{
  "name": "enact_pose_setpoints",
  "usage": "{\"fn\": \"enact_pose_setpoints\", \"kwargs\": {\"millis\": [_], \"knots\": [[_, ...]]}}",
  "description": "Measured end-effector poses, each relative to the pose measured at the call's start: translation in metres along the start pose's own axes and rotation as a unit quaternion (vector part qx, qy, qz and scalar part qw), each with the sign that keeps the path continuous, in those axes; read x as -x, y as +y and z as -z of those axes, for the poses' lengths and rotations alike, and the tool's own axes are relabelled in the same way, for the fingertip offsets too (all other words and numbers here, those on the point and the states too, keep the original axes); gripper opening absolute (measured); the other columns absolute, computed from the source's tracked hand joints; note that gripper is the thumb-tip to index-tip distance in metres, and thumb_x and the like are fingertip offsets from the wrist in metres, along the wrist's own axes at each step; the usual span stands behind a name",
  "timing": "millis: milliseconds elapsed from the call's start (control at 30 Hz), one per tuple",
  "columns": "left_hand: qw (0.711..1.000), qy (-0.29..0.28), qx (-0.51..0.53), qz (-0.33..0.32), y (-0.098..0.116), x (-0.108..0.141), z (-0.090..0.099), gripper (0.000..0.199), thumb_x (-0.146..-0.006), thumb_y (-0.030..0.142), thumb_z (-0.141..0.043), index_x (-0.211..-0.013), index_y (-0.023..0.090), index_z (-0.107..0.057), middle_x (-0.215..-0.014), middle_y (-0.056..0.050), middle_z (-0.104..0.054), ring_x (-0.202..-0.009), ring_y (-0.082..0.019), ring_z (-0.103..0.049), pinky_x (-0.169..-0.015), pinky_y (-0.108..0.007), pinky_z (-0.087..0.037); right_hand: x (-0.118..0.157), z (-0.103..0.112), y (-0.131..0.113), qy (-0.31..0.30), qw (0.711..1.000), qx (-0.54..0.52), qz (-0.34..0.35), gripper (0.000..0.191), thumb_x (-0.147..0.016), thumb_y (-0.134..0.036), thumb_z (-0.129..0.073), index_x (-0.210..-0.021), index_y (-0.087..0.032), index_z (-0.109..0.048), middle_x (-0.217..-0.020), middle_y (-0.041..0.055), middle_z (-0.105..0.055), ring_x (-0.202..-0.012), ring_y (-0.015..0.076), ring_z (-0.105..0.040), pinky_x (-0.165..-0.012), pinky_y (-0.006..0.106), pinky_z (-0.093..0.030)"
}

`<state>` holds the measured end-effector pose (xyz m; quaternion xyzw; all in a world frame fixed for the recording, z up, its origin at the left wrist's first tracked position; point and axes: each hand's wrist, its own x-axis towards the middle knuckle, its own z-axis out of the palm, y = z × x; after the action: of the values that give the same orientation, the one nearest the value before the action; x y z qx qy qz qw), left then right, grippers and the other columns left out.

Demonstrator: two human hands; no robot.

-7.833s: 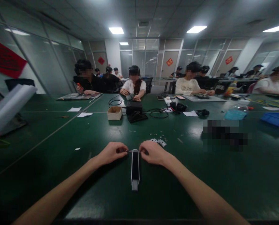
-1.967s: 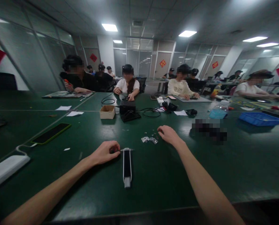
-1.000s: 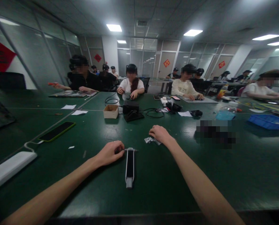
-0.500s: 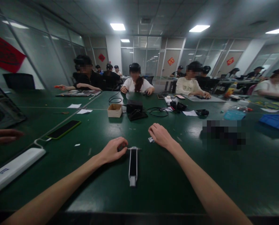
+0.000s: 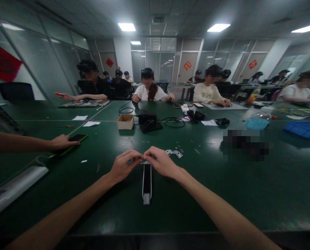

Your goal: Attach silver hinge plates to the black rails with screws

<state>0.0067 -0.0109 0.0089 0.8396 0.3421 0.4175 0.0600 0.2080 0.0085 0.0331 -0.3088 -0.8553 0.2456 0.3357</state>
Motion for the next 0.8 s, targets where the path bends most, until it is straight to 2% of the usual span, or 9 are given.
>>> {"fn": "enact_pose_setpoints", "kwargs": {"millis": [100,267,433,500,633,800], "knots": [[1.0,0.016,0.014,-0.015,0.002,-0.001,0.0,0.014,-0.094,0.026,-0.052,-0.1,0.018,-0.062,-0.09,-0.003,-0.064,-0.08,-0.013,-0.06,-0.073,-0.025,-0.051,0.001,-0.002,0.001,0.002,1.0,-0.019,-0.005,0.019,-0.092,-0.031,-0.05,-0.083,-0.017,-0.06,-0.079,0.0021,-0.059,-0.074,0.0147,-0.054,-0.066,0.026,-0.042],[1.0,-0.001,0.012,-0.019,0.002,-0.001,0.001,0.018,-0.094,0.028,-0.051,-0.103,0.017,-0.063,-0.092,-0.005,-0.064,-0.079,-0.014,-0.06,-0.072,-0.025,-0.052,0.001,-0.003,0.002,-0.006,1.0,-0.015,-0.001,0.016,-0.092,-0.028,-0.051,-0.086,-0.017,-0.061,-0.081,0.0024,-0.06,-0.075,0.0146,-0.056,-0.068,0.027,-0.043],[0.999,-0.04,-0.015,0.005,-0.009,0.0,0.008,0.019,-0.092,0.028,-0.054,-0.105,0.018,-0.063,-0.097,-0.005,-0.063,-0.072,-0.012,-0.059,-0.07,-0.026,-0.052,0.0,0.019,0.013,-0.012,0.997,0.074,0.018,0.013,-0.089,-0.025,-0.054,-0.096,-0.017,-0.062,-0.092,0.0059,-0.063,-0.084,0.017,-0.057,-0.075,0.031,-0.046],[0.997,-0.067,-0.026,0.003,-0.015,0.0,0.012,0.019,-0.092,0.027,-0.054,-0.103,0.017,-0.064,-0.095,-0.005,-0.063,-0.069,-0.012,-0.058,-0.07,-0.026,-0.051,0.003,0.03,0.022,-0.042,0.992,0.119,0.004,0.014,-0.088,-0.026,-0.055,-0.096,-0.017,-0.063,-0.094,0.0064,-0.063,-0.086,0.0179,-0.057,-0.078,0.033,-0.046],[0.989,-0.14,-0.042,0.025,-0.022,-0.001,0.017,0.017,-0.09,0.025,-0.054,-0.098,0.016,-0.066,-0.094,-0.006,-0.064,-0.072,-0.013,-0.06,-0.071,-0.026,-0.05,0.01,0.04,0.037,-0.148,0.973,0.171,-0.04,0.022,-0.086,-0.035,-0.058,-0.098,-0.018,-0.064,-0.097,0.0068,-0.063,-0.088,0.0197,-0.057,-0.078,0.034,-0.047],[0.98,-0.191,-0.04,0.026,-0.019,-0.002,0.016,0.018,-0.089,0.023,-0.054,-0.097,0.016,-0.067,-0.091,-0.006,-0.066,-0.079,-0.015,-0.062,-0.073,-0.027,-0.05,0.013,0.031,0.038,-0.18,0.966,0.183,-0.044,0.029,-0.084,-0.041,-0.058,-0.102,-0.019,-0.064,-0.1,0.0069,-0.062,-0.09,0.0204,-0.057,-0.079,0.035,-0.046]]}}
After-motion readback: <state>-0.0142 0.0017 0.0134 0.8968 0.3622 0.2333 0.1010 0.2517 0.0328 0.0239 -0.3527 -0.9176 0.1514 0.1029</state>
